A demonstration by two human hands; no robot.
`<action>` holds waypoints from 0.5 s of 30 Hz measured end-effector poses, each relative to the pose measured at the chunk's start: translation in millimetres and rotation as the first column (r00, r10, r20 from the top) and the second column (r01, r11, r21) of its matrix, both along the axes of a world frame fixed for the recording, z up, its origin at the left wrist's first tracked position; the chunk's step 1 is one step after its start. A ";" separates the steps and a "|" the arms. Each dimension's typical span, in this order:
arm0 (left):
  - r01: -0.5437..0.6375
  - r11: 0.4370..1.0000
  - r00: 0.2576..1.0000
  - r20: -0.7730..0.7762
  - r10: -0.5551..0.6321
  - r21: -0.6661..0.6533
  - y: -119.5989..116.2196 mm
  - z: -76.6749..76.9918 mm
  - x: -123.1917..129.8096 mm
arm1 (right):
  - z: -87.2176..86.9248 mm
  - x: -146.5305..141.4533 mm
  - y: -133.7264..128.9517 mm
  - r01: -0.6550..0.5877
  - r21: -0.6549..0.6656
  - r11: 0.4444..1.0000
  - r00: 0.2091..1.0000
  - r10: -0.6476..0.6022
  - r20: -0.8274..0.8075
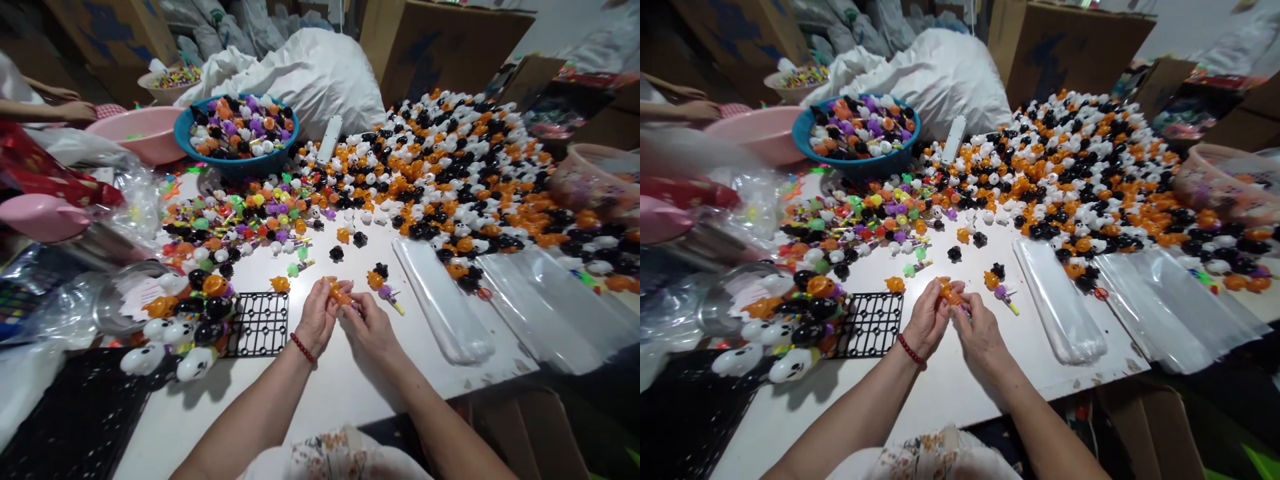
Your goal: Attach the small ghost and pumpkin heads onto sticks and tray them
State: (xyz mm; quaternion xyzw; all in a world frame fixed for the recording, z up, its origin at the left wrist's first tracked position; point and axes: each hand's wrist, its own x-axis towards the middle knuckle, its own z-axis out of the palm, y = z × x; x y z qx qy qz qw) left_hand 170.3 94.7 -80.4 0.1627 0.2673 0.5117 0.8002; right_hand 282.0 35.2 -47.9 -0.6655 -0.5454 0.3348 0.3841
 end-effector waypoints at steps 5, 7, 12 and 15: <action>0.044 0.999 0.998 -0.038 -0.043 0.027 -2.4 2.8 0.6 | -3.3 -0.5 1.1 0.024 0.037 0.999 0.999 -0.022 -0.045; 0.046 0.998 0.997 -0.060 -0.044 0.039 -4.3 4.0 2.3 | -3.2 -1.7 2.4 0.011 0.065 0.998 0.999 -0.007 -0.048; -0.062 0.998 0.996 -0.058 0.064 0.031 -9.4 2.8 8.3 | -10.5 -6.0 8.8 -0.016 0.127 0.992 1.000 0.013 0.027; -0.107 0.994 0.989 -0.100 0.108 0.014 -10.5 -0.4 10.1 | -19.7 -9.8 14.6 -0.021 0.150 0.988 1.000 0.018 0.023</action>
